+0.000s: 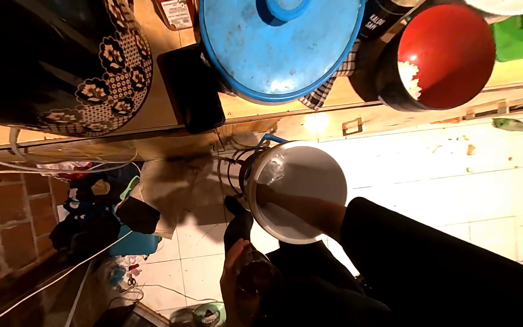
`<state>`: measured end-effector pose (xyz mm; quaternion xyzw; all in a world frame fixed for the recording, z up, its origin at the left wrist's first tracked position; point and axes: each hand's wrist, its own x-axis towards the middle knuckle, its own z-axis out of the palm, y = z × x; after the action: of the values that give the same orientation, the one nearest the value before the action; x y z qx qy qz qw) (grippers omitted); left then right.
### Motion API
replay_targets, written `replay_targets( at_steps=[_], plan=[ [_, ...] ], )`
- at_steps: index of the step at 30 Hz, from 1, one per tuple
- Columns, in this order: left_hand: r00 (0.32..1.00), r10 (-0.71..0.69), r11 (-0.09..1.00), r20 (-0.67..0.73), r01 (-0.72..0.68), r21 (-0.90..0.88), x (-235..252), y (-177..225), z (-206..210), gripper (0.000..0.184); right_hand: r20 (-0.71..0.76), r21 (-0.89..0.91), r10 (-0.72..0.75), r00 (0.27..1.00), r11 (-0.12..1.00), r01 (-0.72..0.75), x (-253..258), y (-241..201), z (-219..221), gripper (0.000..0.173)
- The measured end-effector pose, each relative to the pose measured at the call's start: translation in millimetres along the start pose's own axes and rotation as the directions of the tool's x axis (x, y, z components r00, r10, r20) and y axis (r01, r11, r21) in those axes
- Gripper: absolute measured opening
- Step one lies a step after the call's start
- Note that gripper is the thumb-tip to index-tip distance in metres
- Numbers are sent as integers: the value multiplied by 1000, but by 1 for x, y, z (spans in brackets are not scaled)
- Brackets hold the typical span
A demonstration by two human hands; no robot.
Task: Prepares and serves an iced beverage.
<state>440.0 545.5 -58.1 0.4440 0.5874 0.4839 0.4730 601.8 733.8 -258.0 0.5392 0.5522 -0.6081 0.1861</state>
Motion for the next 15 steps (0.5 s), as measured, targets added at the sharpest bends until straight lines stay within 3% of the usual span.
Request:
replay_targets(
  at_steps=[2,3,5,7,10,15],
  plan=[
    [1000,-10,1000,0,10,-5,1,-1,0,75,98,-165,-95,991,980,110,22,11,-4,53],
    [1000,-13,1000,1,13,1,1,-2,0,76,116,-142,-96,989,983,112,28,14,-6,52],
    [1000,-18,1000,-2,18,24,1,-2,-1,76,128,182,17,992,983,-40,28,15,-8,41],
    [1000,-10,999,2,10,32,5,-1,-2,75,191,435,107,976,882,-182,17,9,-17,35],
    [1000,1,996,26,-3,88,15,5,-2,75,288,541,78,954,809,-229,1,5,-31,39],
    [998,12,982,58,-23,187,32,12,2,77,270,596,-126,955,801,-62,-56,-11,-58,37]
  ],
)
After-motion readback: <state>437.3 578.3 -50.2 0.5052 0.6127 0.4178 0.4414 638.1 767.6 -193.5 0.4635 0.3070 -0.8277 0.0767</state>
